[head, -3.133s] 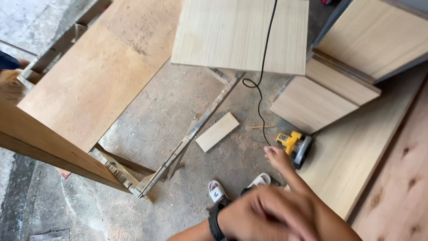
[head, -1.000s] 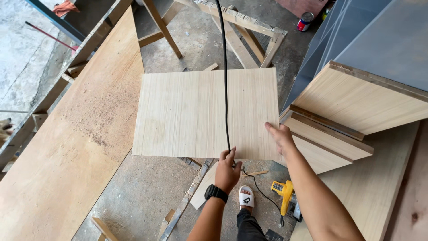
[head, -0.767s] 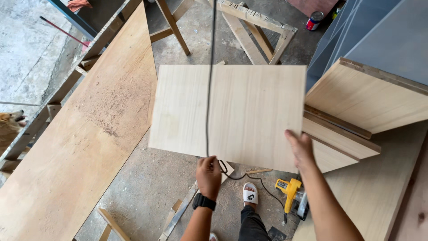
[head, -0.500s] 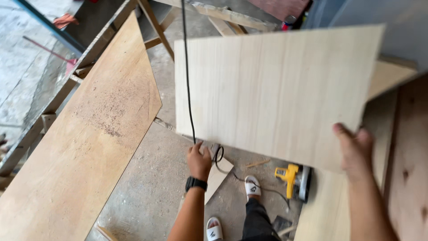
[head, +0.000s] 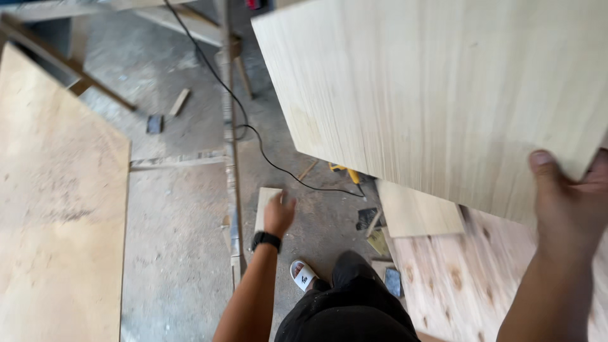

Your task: The person uses a circular saw to cut a piece of wood on a workbench. After cutting, they move the cut pieces and other wood planks around the workshop, stacking them against a wall and on the floor.

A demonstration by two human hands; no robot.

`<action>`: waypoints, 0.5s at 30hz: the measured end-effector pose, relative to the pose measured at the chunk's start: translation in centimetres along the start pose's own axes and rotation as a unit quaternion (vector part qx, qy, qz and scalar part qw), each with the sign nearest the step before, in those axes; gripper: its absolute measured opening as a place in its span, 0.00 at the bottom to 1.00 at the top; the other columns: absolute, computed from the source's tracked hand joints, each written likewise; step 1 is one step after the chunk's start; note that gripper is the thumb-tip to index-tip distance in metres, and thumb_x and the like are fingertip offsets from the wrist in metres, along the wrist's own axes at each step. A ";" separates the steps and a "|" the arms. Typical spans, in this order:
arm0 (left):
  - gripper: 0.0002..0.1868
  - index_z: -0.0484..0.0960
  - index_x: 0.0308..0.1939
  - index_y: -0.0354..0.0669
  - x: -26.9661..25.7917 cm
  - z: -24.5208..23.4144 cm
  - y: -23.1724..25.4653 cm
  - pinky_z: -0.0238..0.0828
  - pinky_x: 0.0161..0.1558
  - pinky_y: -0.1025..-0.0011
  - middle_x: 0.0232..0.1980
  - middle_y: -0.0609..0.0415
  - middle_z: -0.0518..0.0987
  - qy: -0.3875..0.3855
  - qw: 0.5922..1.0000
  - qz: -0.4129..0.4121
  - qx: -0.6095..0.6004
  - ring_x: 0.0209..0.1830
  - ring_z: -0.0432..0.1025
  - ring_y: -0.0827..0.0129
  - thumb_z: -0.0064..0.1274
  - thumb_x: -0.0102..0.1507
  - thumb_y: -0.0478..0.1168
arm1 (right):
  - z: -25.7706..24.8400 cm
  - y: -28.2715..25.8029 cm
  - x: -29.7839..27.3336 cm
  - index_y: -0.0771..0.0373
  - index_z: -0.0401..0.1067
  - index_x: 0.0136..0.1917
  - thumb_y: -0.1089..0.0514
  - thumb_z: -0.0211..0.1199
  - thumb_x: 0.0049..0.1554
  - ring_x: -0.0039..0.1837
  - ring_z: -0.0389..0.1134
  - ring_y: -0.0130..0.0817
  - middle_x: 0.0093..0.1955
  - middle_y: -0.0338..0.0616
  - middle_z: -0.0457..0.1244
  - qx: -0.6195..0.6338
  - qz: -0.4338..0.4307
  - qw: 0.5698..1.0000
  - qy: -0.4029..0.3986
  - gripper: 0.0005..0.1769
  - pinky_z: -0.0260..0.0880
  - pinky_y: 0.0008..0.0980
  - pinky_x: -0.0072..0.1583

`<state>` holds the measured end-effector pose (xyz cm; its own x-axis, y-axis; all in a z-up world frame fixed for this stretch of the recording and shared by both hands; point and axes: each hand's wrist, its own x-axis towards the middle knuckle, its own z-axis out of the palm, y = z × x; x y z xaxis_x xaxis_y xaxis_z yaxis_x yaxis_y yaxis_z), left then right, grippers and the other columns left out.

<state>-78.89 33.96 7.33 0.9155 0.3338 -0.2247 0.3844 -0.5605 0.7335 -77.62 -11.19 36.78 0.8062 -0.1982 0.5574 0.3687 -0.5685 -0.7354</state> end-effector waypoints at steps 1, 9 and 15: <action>0.27 0.85 0.63 0.49 -1.7 2.5 -0.5 0.72 0.66 0.53 0.63 0.46 0.86 -0.019 0.999 0.038 0.033 0.64 0.79 0.49 0.59 0.66 0.59 | -1.8 0.4 -2.0 0.72 0.72 0.73 0.65 0.75 0.76 0.70 0.71 0.38 0.71 0.54 0.70 -0.051 0.042 0.997 0.032 0.18 0.74 0.38 0.68; 0.31 0.78 0.69 0.38 -16.1 13.8 -1.3 0.70 0.66 0.48 0.72 0.42 0.77 -0.445 0.865 0.126 0.195 0.70 0.72 0.44 0.43 0.74 0.59 | -8.0 7.4 -17.9 0.56 0.69 0.45 0.42 0.83 0.63 0.35 0.56 0.36 0.32 0.35 0.55 -0.332 0.068 0.941 0.006 0.26 0.57 0.42 0.39; 0.28 0.82 0.70 0.46 -23.5 18.9 -3.1 0.79 0.65 0.50 0.65 0.46 0.85 -0.448 0.871 0.109 0.171 0.67 0.78 0.47 0.52 0.73 0.58 | -13.7 9.4 -32.2 0.50 0.81 0.46 0.42 0.83 0.53 0.42 0.76 0.49 0.36 0.38 0.71 -0.438 0.124 0.891 0.006 0.17 0.76 0.46 0.45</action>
<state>-99.37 13.51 -1.84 0.6370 -0.4494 -0.6263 0.0623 -0.7799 0.6229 -106.41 -21.08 17.15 0.8052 -0.4106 0.4278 -0.3266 -0.9093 -0.2579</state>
